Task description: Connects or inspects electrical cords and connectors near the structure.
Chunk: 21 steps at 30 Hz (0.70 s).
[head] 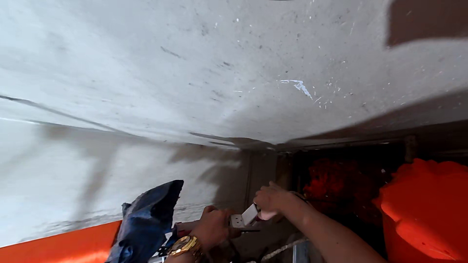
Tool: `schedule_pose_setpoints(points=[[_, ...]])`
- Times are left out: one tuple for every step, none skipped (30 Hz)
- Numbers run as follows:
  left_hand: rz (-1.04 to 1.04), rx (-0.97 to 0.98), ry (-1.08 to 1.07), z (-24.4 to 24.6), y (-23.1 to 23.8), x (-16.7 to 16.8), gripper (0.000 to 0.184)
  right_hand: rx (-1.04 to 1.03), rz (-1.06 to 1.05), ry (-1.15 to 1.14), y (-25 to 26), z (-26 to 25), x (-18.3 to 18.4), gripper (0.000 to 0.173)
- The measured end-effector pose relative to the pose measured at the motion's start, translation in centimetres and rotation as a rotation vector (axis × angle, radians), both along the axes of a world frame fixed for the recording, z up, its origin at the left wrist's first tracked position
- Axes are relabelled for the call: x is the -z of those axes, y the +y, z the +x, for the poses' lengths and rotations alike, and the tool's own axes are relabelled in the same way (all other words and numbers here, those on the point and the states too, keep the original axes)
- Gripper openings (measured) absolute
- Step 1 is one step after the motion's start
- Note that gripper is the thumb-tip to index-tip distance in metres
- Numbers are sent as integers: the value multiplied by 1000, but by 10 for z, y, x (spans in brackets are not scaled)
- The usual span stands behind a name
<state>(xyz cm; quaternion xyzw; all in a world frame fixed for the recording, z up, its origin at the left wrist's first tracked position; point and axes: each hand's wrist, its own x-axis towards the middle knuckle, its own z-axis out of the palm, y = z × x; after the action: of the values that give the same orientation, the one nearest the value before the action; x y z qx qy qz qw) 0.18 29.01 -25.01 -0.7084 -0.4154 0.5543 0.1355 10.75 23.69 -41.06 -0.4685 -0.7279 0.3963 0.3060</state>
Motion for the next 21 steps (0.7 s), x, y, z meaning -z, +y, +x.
schedule_pose_setpoints(points=[[0,-5,-6,0,0,0,61,-5,-18,-2,-1,2,0,44],[0,-16,-16,-1,1,0,61,-9,-42,-8,-2,5,-1,45],[-1,-31,-18,-1,2,0,62,-9,-70,-13,-4,9,-2,45],[-4,-48,-13,-1,3,0,62,-5,-100,-17,-7,12,-2,45],[-8,-59,-10,0,4,-1,62,-3,-128,-25,-9,16,-2,42],[-12,-72,-12,0,4,-1,61,4,-158,-25,-10,19,-2,37],[-12,-83,-12,0,5,-2,61,6,-184,-19,-11,22,-1,34],[-11,-89,-11,0,5,-2,61,11,-204,-8,-10,24,1,34],[-11,-94,-10,0,5,-2,61,21,-213,11,-10,25,3,34],[-7,-99,-10,0,6,-2,61,32,-214,31,-10,27,4,35],[-6,-105,-18,0,6,-2,60,43,-209,48,-10,28,5,37],[-5,-114,-31,0,7,-2,59,53,-199,66,-9,29,5,40],[-4,-120,-32,0,7,-3,59,58,-190,78,-8,29,5,44],[-2,-122,-28,-1,8,-3,59,59,-185,88,-8,28,4,46],[-1,-120,-27,-1,8,-3,59,52,-187,89,-8,28,3,46],[-1,-120,-32,-1,8,-3,59,40,-195,83,-9,28,1,45],[-3,-119,-38,-1,8,-4,58,32,-200,71,-10,27,1,42],[-4,-116,-42,-1,8,-4,58,27,-204,55,-10,26,1,39],[-8,-114,-43,-2,8,-5,59,18,-208,38,-10,24,1,37],[-11,-112,-41,-1,8,-5,59,6,-211,15,-10,23,1,37],[-15,-108,-33,-1,9,-6,59,1,-210,-4,-10,23,1,38]])
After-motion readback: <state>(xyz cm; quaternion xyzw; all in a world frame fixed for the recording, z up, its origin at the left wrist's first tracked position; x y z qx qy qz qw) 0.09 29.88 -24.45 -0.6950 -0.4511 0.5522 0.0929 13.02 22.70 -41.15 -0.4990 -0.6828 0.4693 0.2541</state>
